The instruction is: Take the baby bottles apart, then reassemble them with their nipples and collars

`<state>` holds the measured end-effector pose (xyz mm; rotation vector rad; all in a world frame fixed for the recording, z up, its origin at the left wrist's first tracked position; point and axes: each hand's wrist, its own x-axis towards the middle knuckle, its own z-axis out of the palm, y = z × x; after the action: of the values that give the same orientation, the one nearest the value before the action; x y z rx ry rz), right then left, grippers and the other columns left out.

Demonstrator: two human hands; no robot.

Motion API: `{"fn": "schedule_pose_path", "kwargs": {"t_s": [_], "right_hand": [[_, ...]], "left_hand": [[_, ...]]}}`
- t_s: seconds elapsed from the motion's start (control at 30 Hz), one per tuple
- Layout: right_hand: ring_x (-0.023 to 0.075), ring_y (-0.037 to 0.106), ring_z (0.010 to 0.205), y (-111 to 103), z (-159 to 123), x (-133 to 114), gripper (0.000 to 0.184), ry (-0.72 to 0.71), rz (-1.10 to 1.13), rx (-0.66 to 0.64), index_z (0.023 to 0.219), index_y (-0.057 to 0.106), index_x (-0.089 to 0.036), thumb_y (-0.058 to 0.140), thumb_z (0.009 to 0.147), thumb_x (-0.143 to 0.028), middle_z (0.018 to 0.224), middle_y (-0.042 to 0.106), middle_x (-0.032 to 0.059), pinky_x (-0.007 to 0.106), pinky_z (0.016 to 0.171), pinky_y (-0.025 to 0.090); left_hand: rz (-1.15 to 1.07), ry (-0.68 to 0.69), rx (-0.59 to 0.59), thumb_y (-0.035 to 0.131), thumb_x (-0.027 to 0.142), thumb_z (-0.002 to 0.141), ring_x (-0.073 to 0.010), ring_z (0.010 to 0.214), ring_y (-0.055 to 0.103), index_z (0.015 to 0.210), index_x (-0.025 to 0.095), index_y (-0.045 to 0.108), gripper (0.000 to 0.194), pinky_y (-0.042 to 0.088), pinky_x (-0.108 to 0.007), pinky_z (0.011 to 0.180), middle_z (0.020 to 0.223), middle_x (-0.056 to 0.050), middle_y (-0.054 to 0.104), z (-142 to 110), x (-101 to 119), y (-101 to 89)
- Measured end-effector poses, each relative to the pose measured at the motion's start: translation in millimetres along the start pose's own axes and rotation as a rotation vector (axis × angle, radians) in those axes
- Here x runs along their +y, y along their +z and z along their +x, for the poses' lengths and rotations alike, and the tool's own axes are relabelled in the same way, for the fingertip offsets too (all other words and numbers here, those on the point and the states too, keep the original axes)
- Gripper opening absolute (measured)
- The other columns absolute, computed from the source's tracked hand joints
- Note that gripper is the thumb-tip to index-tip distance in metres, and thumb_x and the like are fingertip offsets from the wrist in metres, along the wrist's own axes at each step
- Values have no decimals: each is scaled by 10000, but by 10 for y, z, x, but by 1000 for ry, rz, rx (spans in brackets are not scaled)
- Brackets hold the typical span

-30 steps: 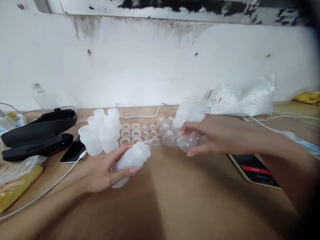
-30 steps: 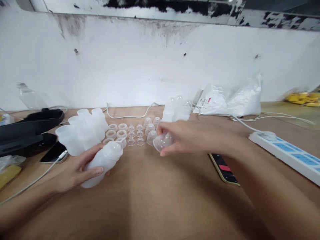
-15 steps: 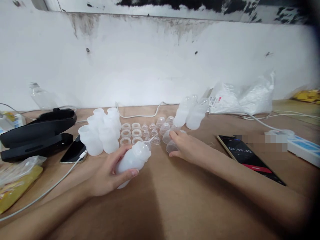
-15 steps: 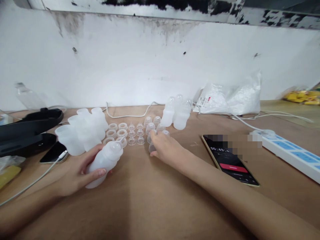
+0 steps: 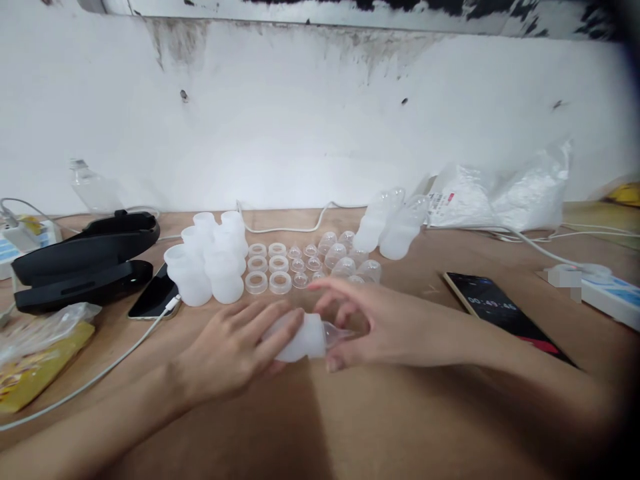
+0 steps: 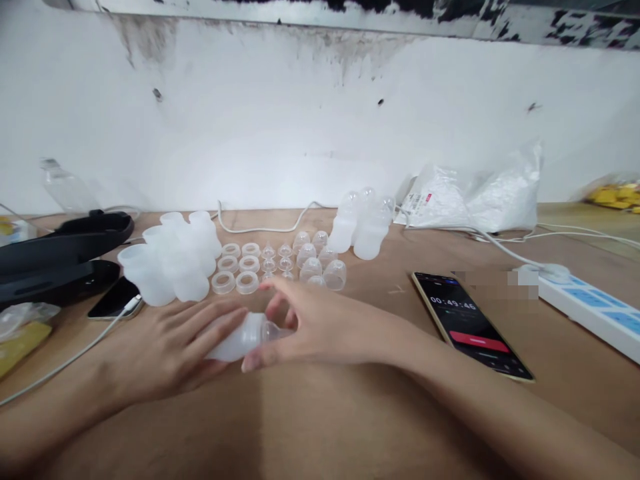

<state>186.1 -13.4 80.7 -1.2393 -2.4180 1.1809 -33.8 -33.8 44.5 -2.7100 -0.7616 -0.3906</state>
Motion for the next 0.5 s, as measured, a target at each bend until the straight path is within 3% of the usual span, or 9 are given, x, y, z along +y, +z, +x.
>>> {"fn": "schedule_pose_path", "kwargs": {"t_s": [0.1, 0.2, 0.43, 0.5], "right_hand": [[88, 547, 518, 114, 45, -12, 411, 66, 201, -185, 973, 497, -144, 427, 793, -506, 742, 599, 33, 197, 454, 432], [47, 464, 386, 166, 79, -23, 421, 100, 301, -250, 769, 498, -130, 353, 821, -521, 632, 561, 11, 168, 360, 385], [57, 496, 419, 150, 104, -3, 387, 103, 239, -167, 829, 500, -139, 457, 774, -520, 606, 530, -16, 166, 378, 416], [77, 528, 480, 136, 121, 19, 420, 115, 304, -172, 909, 484, -147, 502, 738, -530, 672, 553, 2, 163, 365, 422]], "left_hand": [[133, 99, 26, 388, 208, 851, -251, 800, 626, 1096, 87, 457, 282, 509, -348, 577, 1023, -144, 624, 32, 39, -49], [132, 102, 20, 364, 206, 862, -233, 790, 631, 1091, 52, 459, 292, 517, -323, 561, 1020, -151, 630, 49, 61, -75], [-41, 29, -47, 378, 308, 856, -220, 770, 637, 1025, 37, 477, 334, 524, -299, 543, 960, -149, 640, 48, 86, -18], [-12, 39, 1, 338, 272, 873, -219, 752, 639, 977, 44, 497, 297, 521, -299, 538, 930, -155, 645, 50, 79, -18]]}}
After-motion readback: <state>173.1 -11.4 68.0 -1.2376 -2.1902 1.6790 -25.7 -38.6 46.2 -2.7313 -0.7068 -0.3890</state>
